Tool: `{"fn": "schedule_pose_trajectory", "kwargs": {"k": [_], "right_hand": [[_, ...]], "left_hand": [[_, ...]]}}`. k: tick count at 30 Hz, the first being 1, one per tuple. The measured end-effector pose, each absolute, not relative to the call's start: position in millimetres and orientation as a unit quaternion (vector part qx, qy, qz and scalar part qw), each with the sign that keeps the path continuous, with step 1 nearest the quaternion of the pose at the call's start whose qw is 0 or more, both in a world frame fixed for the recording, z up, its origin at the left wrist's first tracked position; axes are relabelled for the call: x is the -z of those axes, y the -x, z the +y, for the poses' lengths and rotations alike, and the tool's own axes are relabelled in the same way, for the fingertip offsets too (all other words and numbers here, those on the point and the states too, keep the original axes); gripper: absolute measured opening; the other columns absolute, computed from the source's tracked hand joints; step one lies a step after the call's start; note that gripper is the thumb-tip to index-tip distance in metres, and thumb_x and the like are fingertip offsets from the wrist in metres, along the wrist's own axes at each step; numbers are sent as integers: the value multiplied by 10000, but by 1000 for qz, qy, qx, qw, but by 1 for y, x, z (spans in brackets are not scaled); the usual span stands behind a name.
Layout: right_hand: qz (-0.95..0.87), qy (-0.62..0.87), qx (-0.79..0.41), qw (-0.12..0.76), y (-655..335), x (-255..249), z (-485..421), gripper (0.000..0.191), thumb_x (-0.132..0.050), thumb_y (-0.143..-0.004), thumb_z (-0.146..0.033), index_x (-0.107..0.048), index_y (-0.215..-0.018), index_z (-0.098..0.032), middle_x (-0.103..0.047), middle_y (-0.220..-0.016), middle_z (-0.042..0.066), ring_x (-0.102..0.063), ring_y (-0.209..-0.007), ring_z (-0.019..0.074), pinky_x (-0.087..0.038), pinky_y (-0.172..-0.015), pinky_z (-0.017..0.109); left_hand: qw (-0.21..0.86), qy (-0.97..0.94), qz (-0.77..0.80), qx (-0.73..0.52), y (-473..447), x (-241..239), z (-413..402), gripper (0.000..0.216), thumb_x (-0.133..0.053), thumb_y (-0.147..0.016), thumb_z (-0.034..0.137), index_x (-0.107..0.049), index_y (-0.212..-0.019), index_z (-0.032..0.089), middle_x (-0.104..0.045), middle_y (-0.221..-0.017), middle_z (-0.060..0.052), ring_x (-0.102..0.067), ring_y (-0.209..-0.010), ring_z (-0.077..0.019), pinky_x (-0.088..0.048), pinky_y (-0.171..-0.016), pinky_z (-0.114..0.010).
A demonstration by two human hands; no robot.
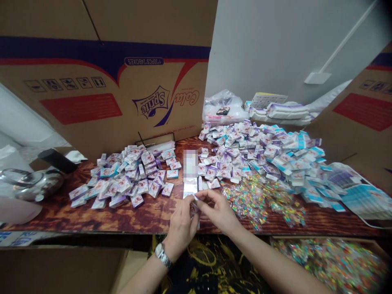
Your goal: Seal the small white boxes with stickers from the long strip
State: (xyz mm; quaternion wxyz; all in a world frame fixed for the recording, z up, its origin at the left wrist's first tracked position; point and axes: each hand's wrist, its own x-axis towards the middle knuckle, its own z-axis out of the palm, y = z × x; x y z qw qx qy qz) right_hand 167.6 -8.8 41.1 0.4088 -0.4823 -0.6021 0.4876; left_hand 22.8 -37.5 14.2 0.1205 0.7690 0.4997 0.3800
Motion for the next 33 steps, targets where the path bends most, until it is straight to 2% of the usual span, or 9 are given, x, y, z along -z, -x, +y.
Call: {"fn": "schedule_pose_trajectory", "kwargs": {"k": [7, 10, 13, 15, 18, 25, 29, 31, 33], "right_hand": [[-664, 512, -366, 403, -163, -51, -14, 157, -550, -769, -137, -666, -849, -208, -634, -835, 26, -591, -787, 167, -485, -725, 299], [-716, 477, -282, 424, -159, -53, -24, 250, -491, -835, -136, -644, -1011, -228, -642, -936, 55, -574, -893, 195, -472, -808, 347], [-753, 438, -216, 441, -156, -47, -34, 372, -425, -888, -143, -519, -1232, -251, -626, -1070, 74, -543, -991, 218, -447, -878, 404], [-767, 421, -195, 443, -156, -42, -38, 393, -423, -891, -146, -491, -1261, -260, -620, -1101, 72, -538, -1014, 228, -438, -900, 428], [-752, 432, -233, 440, -158, -42, -36, 359, -444, -896, -185, -502, -1243, -256, -616, -1112, 70, -545, -1035, 224, -440, -917, 414], [-616, 474, -442, 449, -161, -47, -20, 253, -524, -868, -289, -582, -1098, -202, -659, -1028, 72, -624, -954, 198, -513, -841, 334], [-618, 490, -427, 442, -162, -48, -22, 272, -535, -861, -287, -578, -1118, -210, -675, -1012, 75, -638, -943, 209, -541, -786, 325], [-635, 496, -400, 437, -161, -48, -26, 282, -512, -875, -275, -560, -1147, -219, -666, -1044, 81, -643, -930, 208, -560, -721, 301], [-663, 495, -351, 438, -158, -47, -30, 286, -479, -891, -240, -546, -1168, -224, -656, -1062, 86, -637, -934, 205, -559, -731, 308]], "left_hand": [[55, -785, 505, -355, -25, -7, -39, 554, -415, -858, 124, -228, -1379, 105, -553, -1185, -183, -558, -1088, -238, -495, -882, -359], [27, -788, 513, -339, -27, -7, -39, 585, -365, -883, 120, -135, -1420, 101, -513, -1238, -211, -526, -1132, -255, -483, -899, -389], [25, -786, 523, -328, -27, -5, -38, 624, -329, -887, 105, -37, -1437, 102, -439, -1317, -231, -476, -1189, -271, -463, -926, -420], [42, -787, 520, -328, -26, -5, -39, 636, -322, -887, 106, -6, -1439, 108, -423, -1332, -232, -457, -1206, -271, -459, -932, -422], [55, -794, 510, -327, -24, -8, -39, 635, -327, -897, 126, -1, -1442, 122, -436, -1317, -224, -447, -1212, -273, -453, -940, -427], [12, -798, 509, -322, -25, -12, -38, 653, -361, -908, 153, 16, -1440, 111, -455, -1276, -233, -469, -1165, -301, -455, -912, -459], [-35, -803, 506, -314, -23, -6, -38, 691, -408, -892, 135, 10, -1441, 103, -472, -1242, -232, -490, -1104, -307, -464, -885, -451], [-48, -804, 509, -305, -23, -4, -36, 705, -420, -884, 128, 13, -1441, 99, -484, -1219, -237, -503, -1070, -312, -479, -850, -446], [-52, -807, 507, -298, -23, -4, -35, 699, -402, -884, 116, 22, -1439, 89, -494, -1200, -244, -512, -1048, -314, -489, -819, -444]]}}
